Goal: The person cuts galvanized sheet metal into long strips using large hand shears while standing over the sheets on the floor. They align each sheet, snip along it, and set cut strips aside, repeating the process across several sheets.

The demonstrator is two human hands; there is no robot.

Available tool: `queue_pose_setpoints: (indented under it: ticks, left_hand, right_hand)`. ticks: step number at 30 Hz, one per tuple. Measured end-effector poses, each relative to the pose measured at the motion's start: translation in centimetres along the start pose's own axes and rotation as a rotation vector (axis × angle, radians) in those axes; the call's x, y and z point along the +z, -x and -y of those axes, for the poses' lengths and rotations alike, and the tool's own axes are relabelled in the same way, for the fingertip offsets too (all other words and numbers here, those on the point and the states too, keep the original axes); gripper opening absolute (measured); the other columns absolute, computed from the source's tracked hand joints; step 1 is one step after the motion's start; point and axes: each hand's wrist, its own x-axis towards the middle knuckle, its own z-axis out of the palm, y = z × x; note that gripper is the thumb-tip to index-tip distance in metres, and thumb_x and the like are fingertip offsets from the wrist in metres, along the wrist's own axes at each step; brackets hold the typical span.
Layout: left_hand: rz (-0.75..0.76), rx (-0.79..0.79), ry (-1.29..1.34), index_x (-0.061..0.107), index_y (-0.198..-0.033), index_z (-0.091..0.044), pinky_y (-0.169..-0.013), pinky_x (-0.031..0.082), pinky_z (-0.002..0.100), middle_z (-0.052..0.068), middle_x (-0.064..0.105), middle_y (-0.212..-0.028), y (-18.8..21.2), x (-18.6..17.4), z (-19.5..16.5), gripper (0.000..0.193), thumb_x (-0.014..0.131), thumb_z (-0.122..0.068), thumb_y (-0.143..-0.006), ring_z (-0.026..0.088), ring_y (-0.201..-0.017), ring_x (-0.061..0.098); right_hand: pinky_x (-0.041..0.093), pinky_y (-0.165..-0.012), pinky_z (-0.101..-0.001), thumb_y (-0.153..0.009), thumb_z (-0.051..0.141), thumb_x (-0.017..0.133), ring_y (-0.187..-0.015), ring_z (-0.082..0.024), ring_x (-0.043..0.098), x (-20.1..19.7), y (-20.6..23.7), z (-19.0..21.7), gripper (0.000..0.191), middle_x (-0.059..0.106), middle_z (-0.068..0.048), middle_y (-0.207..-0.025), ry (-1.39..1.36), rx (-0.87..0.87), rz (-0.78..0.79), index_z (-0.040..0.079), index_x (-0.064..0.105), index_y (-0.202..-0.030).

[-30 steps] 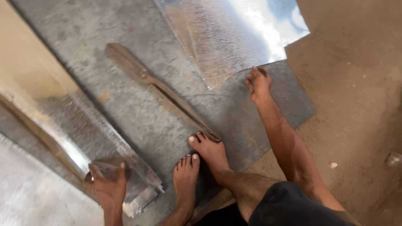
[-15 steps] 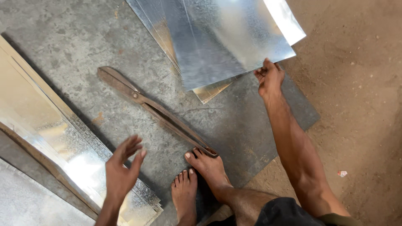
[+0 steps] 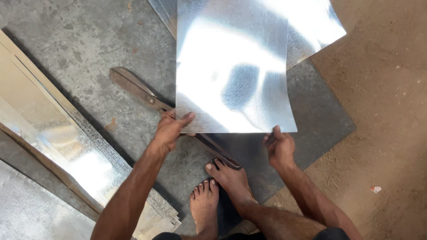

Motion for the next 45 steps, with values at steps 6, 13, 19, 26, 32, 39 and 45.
queue_pose_setpoints:
  ticks: [6,13,19,26,32,39,45]
  left_hand:
    - [-0.085,0.052,0.323,0.07,-0.111,0.0,-0.064,0.062,0.037,0.012,0.076,-0.1,3.5,1.3,4.9,0.026,0.077,-0.013,-0.089,0.021,-0.081,0.072]
    - [-0.143,-0.212,0.457,0.059,-0.122,-0.002,-0.074,0.063,0.04,0.011,0.073,-0.111,5.2,0.1,9.5,0.046,0.079,-0.012,-0.083,0.024,-0.099,0.072]
    - [-0.157,-0.1,0.44,0.06,-0.119,-0.008,-0.083,0.059,0.039,0.006,0.072,-0.112,4.3,-0.4,7.3,0.042,0.08,-0.007,-0.082,0.019,-0.103,0.07]
    - [-0.025,-0.016,0.514,0.055,-0.119,0.002,-0.084,0.064,0.047,0.015,0.071,-0.12,-1.7,-4.4,0.2,0.036,0.072,-0.013,-0.09,0.028,-0.106,0.073]
    - [-0.044,-0.04,0.477,0.051,-0.126,0.001,-0.087,0.063,0.042,0.015,0.071,-0.12,-4.7,-3.7,2.2,0.04,0.073,-0.006,-0.093,0.027,-0.107,0.073]
    - [-0.148,-0.082,0.554,0.042,-0.125,-0.004,-0.089,0.067,0.046,0.012,0.066,-0.12,-6.4,-0.3,5.3,0.048,0.073,0.002,-0.088,0.027,-0.109,0.069]
    - [-0.081,-0.085,0.667,0.043,-0.12,-0.002,-0.096,0.06,0.048,0.015,0.067,-0.119,-5.9,0.8,6.8,0.043,0.074,0.002,-0.09,0.027,-0.111,0.07]
  right_hand:
    - [0.052,-0.066,-0.0347,-0.108,0.04,0.052,-0.071,-0.018,0.062,1.4,-2.2,1.3,0.042,0.067,-0.007,-0.077,0.306,0.018,0.072,0.005,0.07,-0.094]
    - [0.055,-0.067,-0.0463,-0.08,0.04,0.077,-0.083,-0.039,0.07,7.9,7.7,-4.2,0.054,0.071,-0.021,-0.096,1.317,-0.592,0.523,-0.002,0.066,-0.112]
    - [0.056,-0.072,-0.0493,-0.079,0.036,0.078,-0.084,-0.042,0.072,6.9,4.9,-6.0,0.048,0.073,-0.021,-0.091,1.475,-0.409,0.47,0.003,0.065,-0.111]
    - [0.057,-0.079,-0.0448,-0.08,0.026,0.073,-0.083,-0.034,0.073,8.6,10.7,4.6,0.039,0.075,-0.016,-0.089,1.514,0.168,0.541,0.01,0.064,-0.115]
    - [0.049,-0.089,-0.0465,-0.094,0.012,0.058,-0.103,-0.035,0.064,14.8,12.0,-5.4,0.018,0.068,-0.015,-0.112,1.805,-0.827,0.623,0.01,0.063,-0.111]
    - [0.048,-0.088,-0.0466,-0.092,0.013,0.058,-0.104,-0.035,0.063,11.9,10.7,-7.0,0.019,0.068,-0.015,-0.113,1.699,-0.789,0.652,0.011,0.063,-0.111]
    - [0.048,-0.087,-0.0463,-0.092,0.014,0.059,-0.103,-0.035,0.062,13.1,10.7,-6.2,0.022,0.067,-0.015,-0.115,1.718,-0.787,0.654,0.01,0.062,-0.114]
